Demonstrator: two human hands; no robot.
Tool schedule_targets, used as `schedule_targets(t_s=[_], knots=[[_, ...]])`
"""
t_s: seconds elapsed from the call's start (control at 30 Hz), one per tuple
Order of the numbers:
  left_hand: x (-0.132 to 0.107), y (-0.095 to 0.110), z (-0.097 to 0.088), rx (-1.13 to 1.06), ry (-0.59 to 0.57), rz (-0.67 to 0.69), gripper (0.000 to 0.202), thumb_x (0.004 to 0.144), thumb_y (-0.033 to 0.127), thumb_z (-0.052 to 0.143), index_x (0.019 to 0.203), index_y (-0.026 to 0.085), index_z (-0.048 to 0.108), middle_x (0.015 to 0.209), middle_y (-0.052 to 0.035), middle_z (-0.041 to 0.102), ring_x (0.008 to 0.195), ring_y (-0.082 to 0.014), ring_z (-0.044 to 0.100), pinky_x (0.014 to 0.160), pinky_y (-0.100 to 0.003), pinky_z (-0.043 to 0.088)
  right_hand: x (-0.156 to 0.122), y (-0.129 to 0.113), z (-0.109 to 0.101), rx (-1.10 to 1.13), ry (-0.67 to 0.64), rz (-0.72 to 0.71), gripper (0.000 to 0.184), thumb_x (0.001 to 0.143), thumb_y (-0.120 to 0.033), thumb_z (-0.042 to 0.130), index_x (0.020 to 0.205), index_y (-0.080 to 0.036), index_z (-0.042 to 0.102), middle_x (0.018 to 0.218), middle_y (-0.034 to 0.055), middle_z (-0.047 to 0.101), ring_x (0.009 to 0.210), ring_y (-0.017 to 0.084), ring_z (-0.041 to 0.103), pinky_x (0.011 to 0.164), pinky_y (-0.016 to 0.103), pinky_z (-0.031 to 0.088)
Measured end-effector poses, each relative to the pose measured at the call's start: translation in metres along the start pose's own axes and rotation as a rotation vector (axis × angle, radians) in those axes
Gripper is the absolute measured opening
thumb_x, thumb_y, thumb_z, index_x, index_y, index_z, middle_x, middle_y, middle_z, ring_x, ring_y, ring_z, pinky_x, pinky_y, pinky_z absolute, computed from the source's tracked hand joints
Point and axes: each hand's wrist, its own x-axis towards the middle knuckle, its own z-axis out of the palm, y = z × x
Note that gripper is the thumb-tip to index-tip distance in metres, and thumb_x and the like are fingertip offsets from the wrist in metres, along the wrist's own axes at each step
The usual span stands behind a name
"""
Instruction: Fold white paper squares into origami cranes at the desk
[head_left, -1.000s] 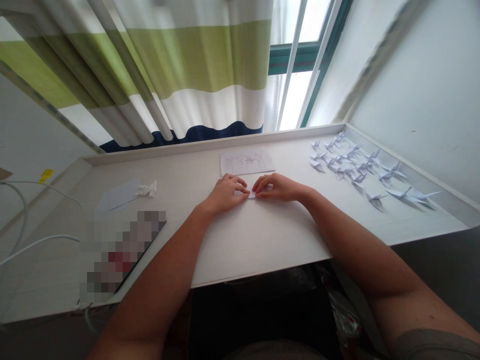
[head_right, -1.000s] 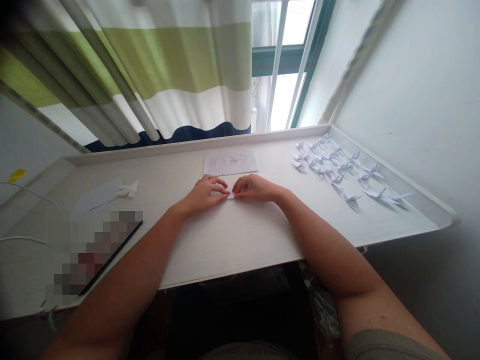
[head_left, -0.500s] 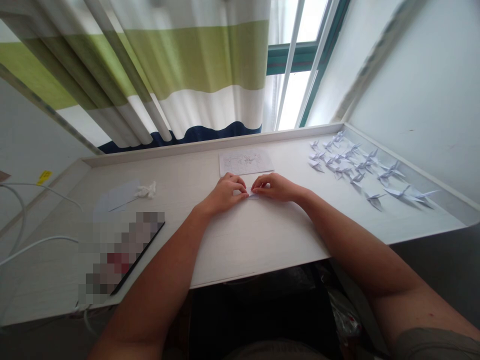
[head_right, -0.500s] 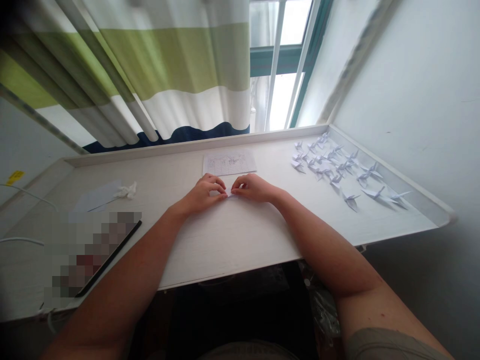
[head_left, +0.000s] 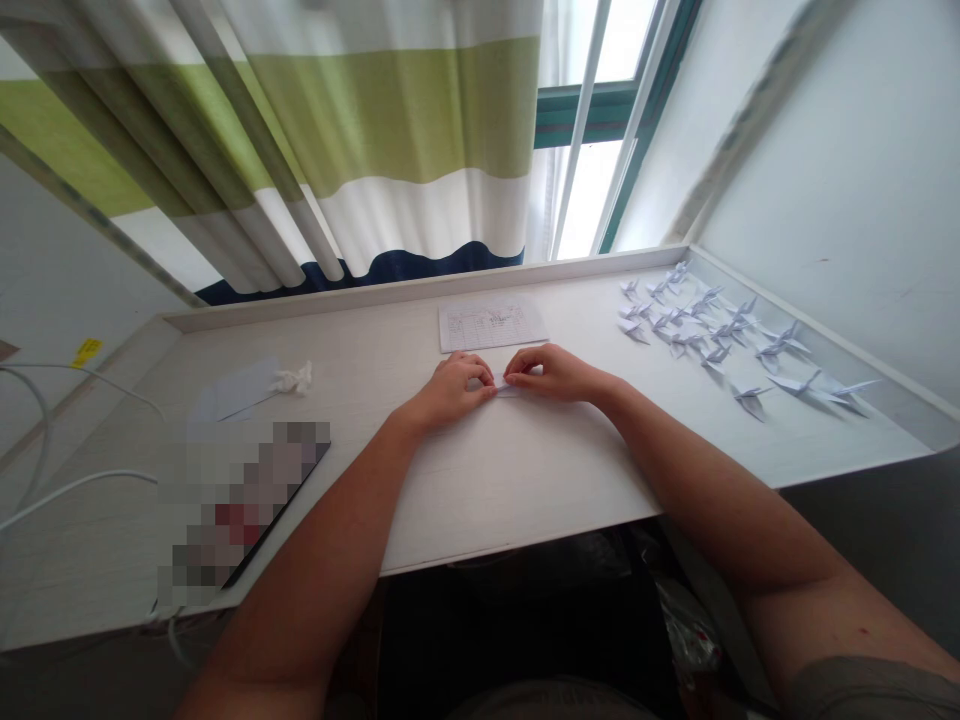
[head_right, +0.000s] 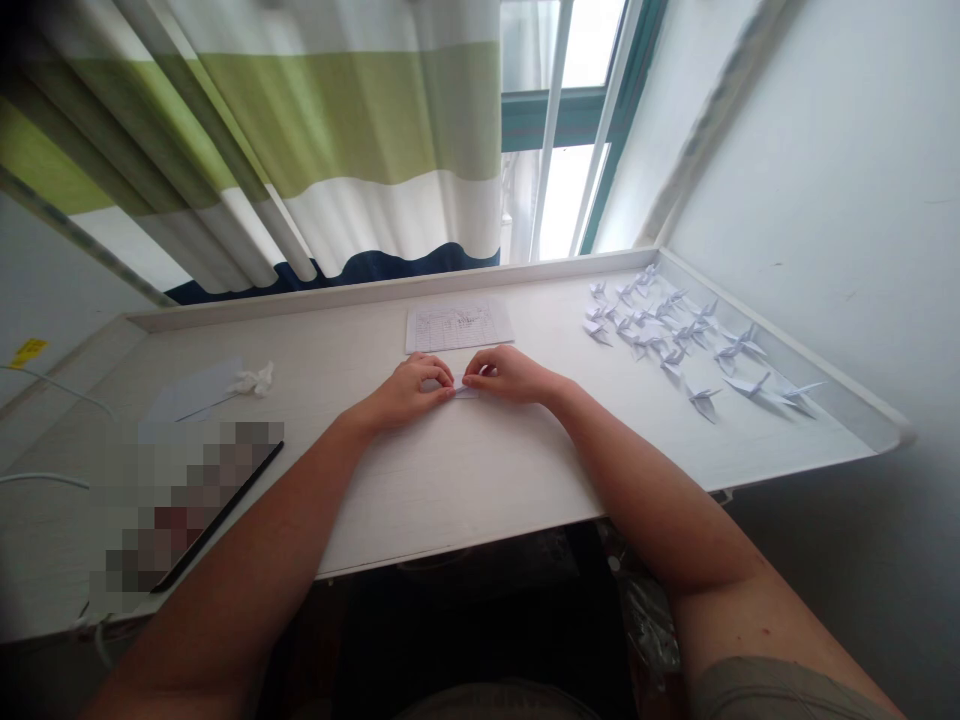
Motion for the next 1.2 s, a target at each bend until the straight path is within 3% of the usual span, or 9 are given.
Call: schedule_targets(t_s=[0.17,0.4,0.63,0.73,0.97,1.2], knots=[[0.0,-0.003,0.001,0.005,-0.013,0.045,0.01,0.094,0.029,0.072,0.086,0.024,0.076,0.113,-0.0058,0.077,0.121,-0.029,0.062,0.114,-0.051,0.044,-0.003,0.002,-0.01,0.025,-0.125,-0.085,0.02,0.084,-0.038,0.079,0.095,-0.022,0.082,0.118,0.0084,0.081,0.108,0.026,0.073,0.1,0.042,0.055],[-0.001,-0.001,-0.006,-0.029,-0.068,0.092,0.009,0.091,0.026,0.072,0.087,0.026,0.08,0.116,-0.0041,0.08,0.118,-0.0269,0.068,0.108,-0.045,0.051,-0.002,0.002,-0.007,-0.036,-0.083,-0.077,0.013,0.089,-0.03,0.072,0.089,-0.022,0.083,0.117,0.0088,0.081,0.101,0.024,0.073,0.094,0.04,0.056],[-0.004,-0.001,-0.016,-0.102,-0.079,0.012,0.016,0.085,0.022,0.068,0.084,0.026,0.083,0.117,-0.0039,0.083,0.121,-0.0269,0.072,0.114,-0.045,0.051,-0.002,-0.002,-0.005,-0.057,-0.052,-0.057,0.017,0.09,-0.03,0.068,0.088,-0.021,0.082,0.114,0.0093,0.082,0.101,0.024,0.073,0.094,0.04,0.055],[-0.005,0.0,-0.016,-0.089,-0.072,0.001,0.023,0.086,0.021,0.064,0.094,0.026,0.085,0.118,-0.0037,0.083,0.12,-0.0259,0.073,0.114,-0.044,0.052,-0.002,-0.003,-0.003,-0.055,-0.04,-0.061,0.016,0.09,-0.029,0.068,0.086,-0.022,0.082,0.112,0.0085,0.082,0.1,0.024,0.074,0.093,0.039,0.056],[-0.008,0.01,-0.021,0.153,-0.162,0.085,0.029,0.092,0.025,0.059,0.1,0.029,0.087,0.13,-0.0009,0.08,0.125,-0.027,0.072,0.115,-0.044,0.051,0.001,-0.001,0.001,-0.067,0.0,-0.054,0.015,0.089,-0.025,0.068,0.082,-0.022,0.081,0.107,0.0073,0.082,0.094,0.023,0.073,0.088,0.037,0.056],[-0.014,0.031,-0.025,0.386,-0.233,0.062,0.032,0.097,0.029,0.055,0.108,0.031,0.085,0.138,0.0009,0.077,0.132,-0.0295,0.068,0.116,-0.05,0.044,0.006,0.005,0.006,-0.086,0.068,0.014,0.014,0.083,-0.024,0.073,0.071,-0.019,0.079,0.108,0.0101,0.078,0.087,0.02,0.07,0.081,0.033,0.053]])
